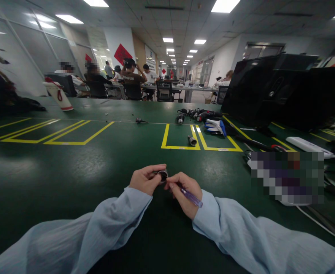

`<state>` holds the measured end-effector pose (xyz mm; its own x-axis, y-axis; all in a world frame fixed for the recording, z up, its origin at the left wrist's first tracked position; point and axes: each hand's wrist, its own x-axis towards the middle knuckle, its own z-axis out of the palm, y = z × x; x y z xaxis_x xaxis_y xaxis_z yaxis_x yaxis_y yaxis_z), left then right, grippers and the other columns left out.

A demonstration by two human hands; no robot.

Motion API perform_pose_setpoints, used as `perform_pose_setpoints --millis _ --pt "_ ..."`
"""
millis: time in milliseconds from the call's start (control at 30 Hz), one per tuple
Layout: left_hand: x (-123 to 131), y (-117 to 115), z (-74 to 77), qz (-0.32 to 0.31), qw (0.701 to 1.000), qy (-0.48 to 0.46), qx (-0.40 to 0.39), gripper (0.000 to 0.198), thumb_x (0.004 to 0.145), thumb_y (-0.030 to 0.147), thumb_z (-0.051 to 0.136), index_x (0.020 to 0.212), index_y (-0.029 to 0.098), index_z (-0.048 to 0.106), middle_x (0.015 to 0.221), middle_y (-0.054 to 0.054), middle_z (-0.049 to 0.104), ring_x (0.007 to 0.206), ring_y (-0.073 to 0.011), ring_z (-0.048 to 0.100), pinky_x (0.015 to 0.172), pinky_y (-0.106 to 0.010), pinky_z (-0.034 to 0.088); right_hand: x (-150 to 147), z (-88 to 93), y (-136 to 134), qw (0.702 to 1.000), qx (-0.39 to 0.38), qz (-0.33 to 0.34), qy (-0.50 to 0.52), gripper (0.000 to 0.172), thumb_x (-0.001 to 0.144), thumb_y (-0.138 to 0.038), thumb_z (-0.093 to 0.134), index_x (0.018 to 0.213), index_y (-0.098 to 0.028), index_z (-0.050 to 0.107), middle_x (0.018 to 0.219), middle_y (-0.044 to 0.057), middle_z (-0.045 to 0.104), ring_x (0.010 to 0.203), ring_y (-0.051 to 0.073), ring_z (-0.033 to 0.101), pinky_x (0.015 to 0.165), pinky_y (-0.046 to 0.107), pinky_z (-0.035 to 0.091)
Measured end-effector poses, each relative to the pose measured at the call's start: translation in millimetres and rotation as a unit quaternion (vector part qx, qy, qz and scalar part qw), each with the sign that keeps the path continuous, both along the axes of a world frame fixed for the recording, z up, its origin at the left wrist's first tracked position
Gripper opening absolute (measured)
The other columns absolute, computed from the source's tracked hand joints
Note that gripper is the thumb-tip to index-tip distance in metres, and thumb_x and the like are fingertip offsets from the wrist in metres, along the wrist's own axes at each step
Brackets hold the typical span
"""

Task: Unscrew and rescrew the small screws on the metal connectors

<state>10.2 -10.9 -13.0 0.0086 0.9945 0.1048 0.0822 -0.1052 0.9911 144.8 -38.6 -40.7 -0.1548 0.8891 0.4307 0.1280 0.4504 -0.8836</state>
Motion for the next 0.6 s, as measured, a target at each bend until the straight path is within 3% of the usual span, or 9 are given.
perform_pose_setpoints --millis 600 --pt "1.8 -3.5 2.3 -0.002 1.000 -0.003 0.006 0.026 0.059 0.018 0.059 0.083 0.008 0.066 0.080 -0.007 0.070 0.068 -0.0175 0.066 0.061 -0.027 0.056 1.0 1.5 -2.7 0.999 0.021 -0.002 -0.042 0.013 0.081 -0.015 0.045 0.086 -0.020 0.056 0.073 0.002 0.060 0.059 0.011 0.054 0.054 0.023 0.042"
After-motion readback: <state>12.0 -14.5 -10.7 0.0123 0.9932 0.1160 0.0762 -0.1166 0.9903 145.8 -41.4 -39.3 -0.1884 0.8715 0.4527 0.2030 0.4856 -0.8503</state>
